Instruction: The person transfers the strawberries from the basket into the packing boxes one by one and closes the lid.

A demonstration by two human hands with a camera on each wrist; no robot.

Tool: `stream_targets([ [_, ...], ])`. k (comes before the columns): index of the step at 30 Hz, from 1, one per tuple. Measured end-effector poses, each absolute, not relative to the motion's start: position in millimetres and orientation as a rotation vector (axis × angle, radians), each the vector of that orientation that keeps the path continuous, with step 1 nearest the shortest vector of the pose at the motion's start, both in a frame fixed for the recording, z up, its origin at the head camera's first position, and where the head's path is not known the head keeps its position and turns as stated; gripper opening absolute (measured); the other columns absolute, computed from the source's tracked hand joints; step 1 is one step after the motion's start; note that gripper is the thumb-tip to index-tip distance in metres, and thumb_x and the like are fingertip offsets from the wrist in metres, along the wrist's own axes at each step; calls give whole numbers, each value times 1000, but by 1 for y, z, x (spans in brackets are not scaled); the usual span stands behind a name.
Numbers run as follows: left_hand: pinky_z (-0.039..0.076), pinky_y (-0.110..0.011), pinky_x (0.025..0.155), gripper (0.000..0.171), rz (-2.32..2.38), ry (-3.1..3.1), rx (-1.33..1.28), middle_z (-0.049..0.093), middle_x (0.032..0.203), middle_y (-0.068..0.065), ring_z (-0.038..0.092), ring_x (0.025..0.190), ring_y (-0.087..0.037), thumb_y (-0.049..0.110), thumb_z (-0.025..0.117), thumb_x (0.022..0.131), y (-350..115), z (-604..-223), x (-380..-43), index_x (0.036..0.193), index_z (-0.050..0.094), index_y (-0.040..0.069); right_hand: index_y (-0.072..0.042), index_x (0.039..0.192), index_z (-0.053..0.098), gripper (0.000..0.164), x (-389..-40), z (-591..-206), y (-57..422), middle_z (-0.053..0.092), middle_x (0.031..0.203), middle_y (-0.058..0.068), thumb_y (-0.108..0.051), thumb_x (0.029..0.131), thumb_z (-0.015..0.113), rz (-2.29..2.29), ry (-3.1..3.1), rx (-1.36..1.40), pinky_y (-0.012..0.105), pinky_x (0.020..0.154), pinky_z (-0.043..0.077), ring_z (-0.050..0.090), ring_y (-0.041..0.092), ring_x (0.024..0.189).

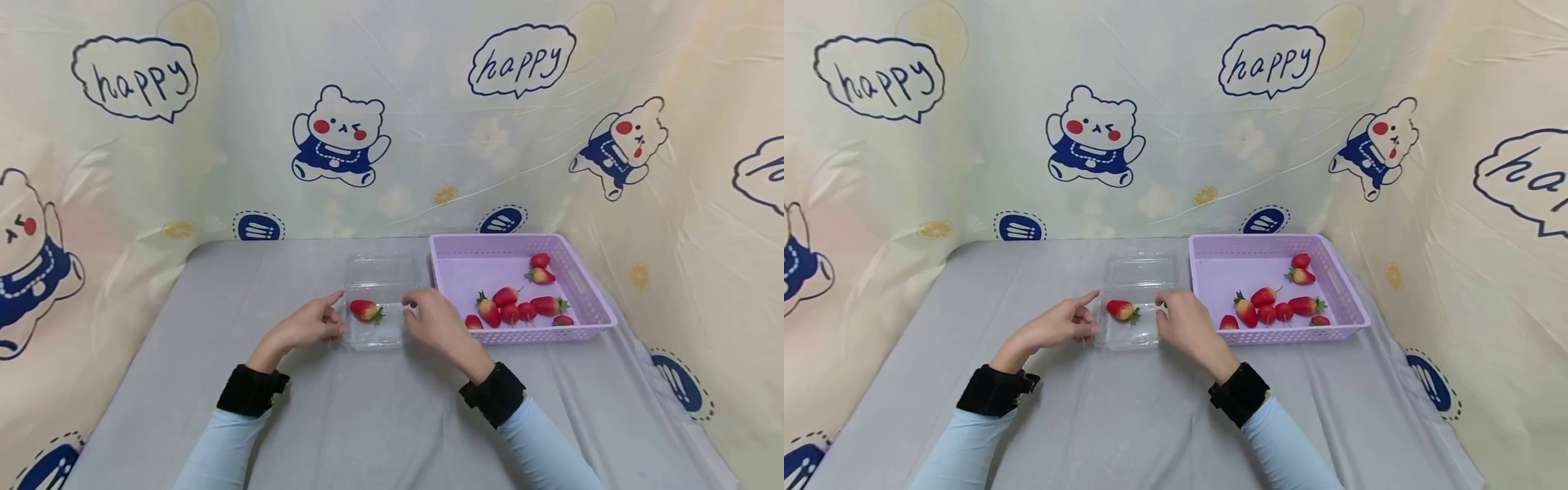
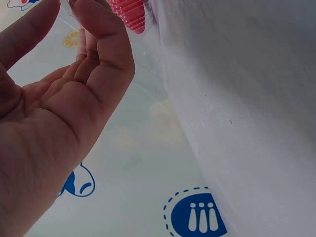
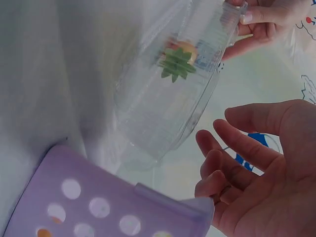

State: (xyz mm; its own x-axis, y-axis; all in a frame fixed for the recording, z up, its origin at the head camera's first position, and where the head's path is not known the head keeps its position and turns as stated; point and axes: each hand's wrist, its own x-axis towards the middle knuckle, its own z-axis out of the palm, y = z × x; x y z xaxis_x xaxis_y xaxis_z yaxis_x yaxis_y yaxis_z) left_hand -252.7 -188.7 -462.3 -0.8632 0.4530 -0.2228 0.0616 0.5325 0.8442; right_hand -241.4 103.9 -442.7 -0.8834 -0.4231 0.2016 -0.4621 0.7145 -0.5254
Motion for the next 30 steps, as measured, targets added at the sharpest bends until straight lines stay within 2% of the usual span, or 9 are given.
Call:
stream_targets([
  [6,55,-38,75,81,1261,2369,430,66,87,-9,62,75,-25,2,69,100,-191,-459,-254,163,19,-10,-4,114,77,18,-245,-438,111,73,110,10,-9,98,73,922,-2870,697,40,91,57,67,24,98],
  [13,55,-37,75,82,1256,2355,428,66,87,-8,61,76,-23,2,70,100,-190,-464,-253,163,20,-10,-5,117,75,21,-239,-439,122,72,104,8,-10,97,75,956,-2897,670,35,82,57,66,27,90],
  [26,56,-38,76,82,1252,2357,418,65,87,-9,62,77,-24,3,70,100,-189,-463,-254,163,20,-9,-7,116,76,21,-231,-436,148,71,106,7,-13,96,76,919,-2869,558,37,84,59,64,20,88],
  [30,56,-36,76,82,1248,2363,409,66,87,-9,62,76,-24,3,71,100,-189,-462,-254,163,20,-9,-7,118,75,23,-232,-433,153,70,110,8,-14,96,74,913,-2871,530,40,88,59,66,24,94],
])
